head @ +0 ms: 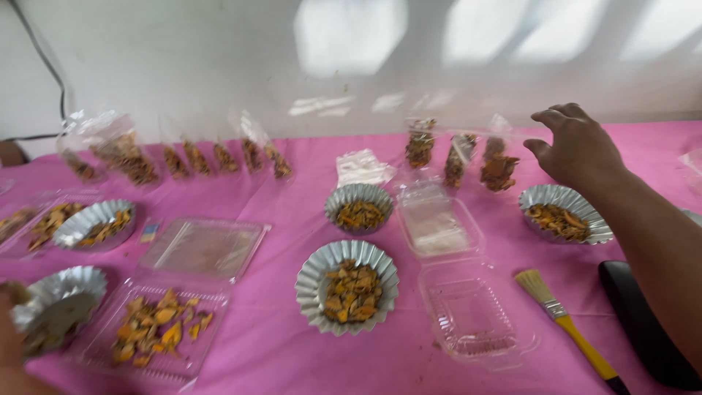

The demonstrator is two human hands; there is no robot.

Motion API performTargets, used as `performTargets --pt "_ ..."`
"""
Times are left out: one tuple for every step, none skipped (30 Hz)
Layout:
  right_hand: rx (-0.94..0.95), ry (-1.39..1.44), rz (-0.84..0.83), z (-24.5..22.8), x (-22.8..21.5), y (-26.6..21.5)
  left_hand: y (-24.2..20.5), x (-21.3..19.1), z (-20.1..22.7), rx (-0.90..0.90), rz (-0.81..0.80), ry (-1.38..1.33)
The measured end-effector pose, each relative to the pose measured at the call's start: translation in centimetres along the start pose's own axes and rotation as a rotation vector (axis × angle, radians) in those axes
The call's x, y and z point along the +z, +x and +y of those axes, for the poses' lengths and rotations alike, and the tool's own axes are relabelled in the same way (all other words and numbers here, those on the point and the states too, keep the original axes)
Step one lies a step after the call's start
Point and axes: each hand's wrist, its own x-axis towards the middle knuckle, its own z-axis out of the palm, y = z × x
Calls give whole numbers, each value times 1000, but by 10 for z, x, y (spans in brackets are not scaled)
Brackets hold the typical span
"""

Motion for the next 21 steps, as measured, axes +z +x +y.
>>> performTargets --pt "-3 4 12 -2 -1 -8 -13 6 -6 2 24 11" --pt "-13 8 3 -22 -8 -23 -23 1 5 -5 34 17" --pt "-20 -4 -67 -39 -16 -41 -33 -3 16 335 138 784" --pt "-28 -16 -138 -57 -24 -59 -43 -6 28 676 192 1524" --pt "-30 -15 -141 -66 -21 -72 -45 -6 29 673 191 1528" --pt "-68 14 -163 -76 -19 -85 -48 -5 31 639 273 1546" --pt "-102 41 -182 -84 -18 -98 -50 -3 33 606 354 1559" --pt "-102 42 -183 -93 -15 -110 -55 -3 38 607 354 1561" --pt "-132 -4 -260 -102 -13 -122 -59 -1 42 550 392 1571" --pt "-163 -50 -338 -111 -10 -135 -64 0 46 494 429 1580" --pt "-162 -51 -335 -114 -1 -147 -83 3 60 495 429 1577" --pt "-225 -69 -352 -118 8 -159 -102 5 75 423 385 1584" --pt "-290 -86 -362 -123 15 -168 -119 7 93 352 348 1585" --pt "-291 -87 -353 -134 17 -181 -105 9 76 352 354 1578" --pt "-416 -172 -397 -146 18 -190 -88 11 63 455 377 1551" --pt "-540 -260 -439 -157 19 -199 -70 15 52 557 403 1521" --pt "-538 -260 -424 -165 26 -204 -97 16 74 562 415 1510" --pt "-584 -97 -372 -173 32 -208 -123 18 96 567 286 1631" --pt "-626 66 -315 -182 38 -209 -148 22 121 570 153 1747" --pt "-625 66 -298 -177 31 -207 -167 19 136 577 169 1738" --pt "-689 165 -182 -174 26 -205 -185 17 152 560 -63 1786"
